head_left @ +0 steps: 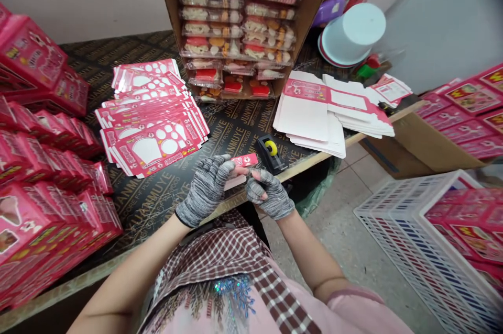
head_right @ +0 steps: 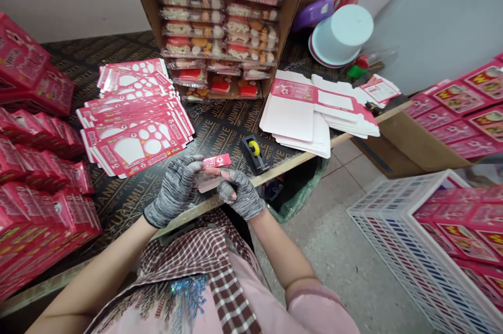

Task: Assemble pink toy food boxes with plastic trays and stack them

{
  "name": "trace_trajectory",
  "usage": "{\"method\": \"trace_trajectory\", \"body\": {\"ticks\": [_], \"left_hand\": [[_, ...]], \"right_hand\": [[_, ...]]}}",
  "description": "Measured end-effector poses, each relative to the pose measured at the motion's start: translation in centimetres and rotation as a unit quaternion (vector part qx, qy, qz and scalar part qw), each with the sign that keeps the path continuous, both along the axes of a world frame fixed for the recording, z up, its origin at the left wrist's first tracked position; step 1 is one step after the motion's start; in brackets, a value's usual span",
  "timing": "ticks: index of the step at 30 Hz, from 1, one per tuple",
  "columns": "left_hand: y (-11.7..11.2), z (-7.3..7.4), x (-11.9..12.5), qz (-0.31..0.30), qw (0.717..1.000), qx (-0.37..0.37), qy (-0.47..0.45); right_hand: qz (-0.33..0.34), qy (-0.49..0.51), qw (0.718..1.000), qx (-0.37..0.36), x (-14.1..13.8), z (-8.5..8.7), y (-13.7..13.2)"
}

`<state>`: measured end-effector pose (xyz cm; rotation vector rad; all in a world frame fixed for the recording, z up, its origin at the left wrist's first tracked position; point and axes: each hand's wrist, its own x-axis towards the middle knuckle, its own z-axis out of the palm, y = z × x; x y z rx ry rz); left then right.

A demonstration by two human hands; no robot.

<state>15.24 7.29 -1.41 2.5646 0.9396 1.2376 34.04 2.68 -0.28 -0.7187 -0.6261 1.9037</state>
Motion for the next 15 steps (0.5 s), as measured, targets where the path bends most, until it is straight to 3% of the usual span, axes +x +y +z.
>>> {"method": "trace_trajectory", "body": {"ticks": [6, 9, 11, 13, 15], "left_hand": [[-0.1, 0.8, 0.2, 0.014, 0.998, 0.03, 0.046], [0.1, 0.9, 1.2, 0.071, 0.995, 0.023, 0.063], [0.6, 0.8, 1.8, 0.104, 0.992, 0.028, 0.069], [1.1, 0.8, 2.0, 0.117, 0.991, 0.016, 0.063], [1.6, 1.2, 1.5, 0.112, 0.993, -0.022, 0.012]], "right_hand": [[-0.015, -0.033, 0.999, -0.002, 0.2, -1.2, 0.3], [-0.057, -0.195, 0.977, 0.058, 0.2, -1.1, 0.7], [-0.085, -0.341, 0.929, 0.115, 0.3, -1.5, 0.7], [-0.04, -0.41, 0.901, 0.134, 0.2, -2.6, 0.3], [0.077, -0.363, 0.923, 0.099, -0.3, -4.5, -0.7]]}}
